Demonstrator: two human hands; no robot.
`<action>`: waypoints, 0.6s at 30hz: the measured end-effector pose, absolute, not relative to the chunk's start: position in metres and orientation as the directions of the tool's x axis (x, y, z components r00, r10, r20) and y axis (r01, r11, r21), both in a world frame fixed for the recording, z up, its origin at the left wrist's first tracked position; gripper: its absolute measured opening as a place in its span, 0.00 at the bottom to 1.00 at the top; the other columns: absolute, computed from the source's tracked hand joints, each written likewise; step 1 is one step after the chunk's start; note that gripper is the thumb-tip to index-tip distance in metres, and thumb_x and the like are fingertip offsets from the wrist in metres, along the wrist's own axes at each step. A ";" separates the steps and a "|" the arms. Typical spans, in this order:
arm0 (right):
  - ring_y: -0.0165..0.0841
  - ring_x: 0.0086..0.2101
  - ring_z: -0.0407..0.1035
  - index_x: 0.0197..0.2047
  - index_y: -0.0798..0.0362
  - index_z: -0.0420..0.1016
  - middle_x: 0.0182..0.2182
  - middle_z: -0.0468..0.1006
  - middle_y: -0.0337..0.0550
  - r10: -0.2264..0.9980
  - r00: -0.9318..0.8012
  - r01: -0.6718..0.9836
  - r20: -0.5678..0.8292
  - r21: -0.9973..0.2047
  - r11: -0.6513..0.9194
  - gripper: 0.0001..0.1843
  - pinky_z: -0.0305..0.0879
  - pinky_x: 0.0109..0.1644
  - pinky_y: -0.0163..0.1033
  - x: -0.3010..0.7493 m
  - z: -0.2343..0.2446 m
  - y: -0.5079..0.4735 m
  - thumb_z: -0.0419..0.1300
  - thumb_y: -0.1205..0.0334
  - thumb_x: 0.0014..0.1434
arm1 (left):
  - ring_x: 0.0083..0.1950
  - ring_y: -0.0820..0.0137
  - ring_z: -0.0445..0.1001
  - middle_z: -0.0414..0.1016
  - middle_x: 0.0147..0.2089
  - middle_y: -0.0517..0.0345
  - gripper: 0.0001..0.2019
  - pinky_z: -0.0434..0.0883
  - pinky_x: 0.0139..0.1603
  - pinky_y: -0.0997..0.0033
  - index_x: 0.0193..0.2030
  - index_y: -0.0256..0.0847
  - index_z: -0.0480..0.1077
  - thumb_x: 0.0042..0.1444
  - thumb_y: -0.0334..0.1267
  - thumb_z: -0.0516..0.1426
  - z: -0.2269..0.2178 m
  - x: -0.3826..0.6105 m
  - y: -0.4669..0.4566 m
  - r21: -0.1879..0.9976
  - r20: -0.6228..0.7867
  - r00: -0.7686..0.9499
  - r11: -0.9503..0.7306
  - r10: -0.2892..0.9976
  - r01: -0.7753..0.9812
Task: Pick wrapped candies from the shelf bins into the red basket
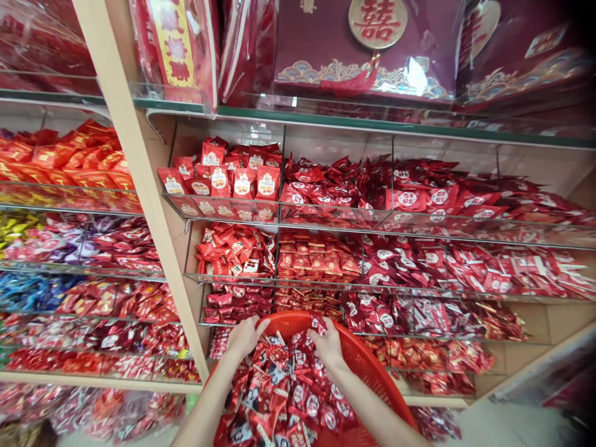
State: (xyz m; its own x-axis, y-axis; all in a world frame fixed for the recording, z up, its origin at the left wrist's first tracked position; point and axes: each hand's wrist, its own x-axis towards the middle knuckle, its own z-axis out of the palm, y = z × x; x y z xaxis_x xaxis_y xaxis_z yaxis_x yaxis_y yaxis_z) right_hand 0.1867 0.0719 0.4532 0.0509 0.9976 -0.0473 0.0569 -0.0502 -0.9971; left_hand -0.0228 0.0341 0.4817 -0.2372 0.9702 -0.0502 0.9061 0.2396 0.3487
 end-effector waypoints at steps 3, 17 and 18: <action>0.32 0.22 0.70 0.43 0.51 0.66 0.25 0.76 0.36 0.997 0.066 0.075 -0.026 -0.997 -0.031 0.23 0.66 0.24 0.36 0.189 0.456 0.071 0.59 0.54 0.41 | 0.44 0.64 0.74 0.77 0.41 0.50 0.28 0.65 0.38 0.71 0.43 0.43 0.67 0.56 0.60 0.37 0.482 -0.022 0.034 0.346 -0.051 -0.242 0.245 0.969 0.906; 0.35 0.29 0.72 0.49 0.50 0.62 0.34 0.77 0.41 0.971 -0.199 -0.056 -0.130 -0.988 -0.144 0.28 0.68 0.28 0.36 0.207 0.499 0.053 0.60 0.52 0.45 | 0.41 0.64 0.75 0.77 0.39 0.49 0.30 0.64 0.37 0.71 0.42 0.42 0.67 0.55 0.62 0.35 0.475 -0.027 0.037 0.326 -0.030 -0.210 0.208 0.977 0.922; 0.35 0.30 0.72 0.50 0.49 0.62 0.35 0.77 0.41 0.953 -0.260 -0.029 -0.156 -0.985 -0.169 0.28 0.68 0.28 0.36 0.206 0.499 0.049 0.60 0.52 0.45 | 0.41 0.64 0.75 0.77 0.39 0.49 0.30 0.64 0.37 0.71 0.42 0.42 0.67 0.55 0.62 0.35 0.475 -0.027 0.037 0.327 -0.029 -0.213 0.210 0.977 0.921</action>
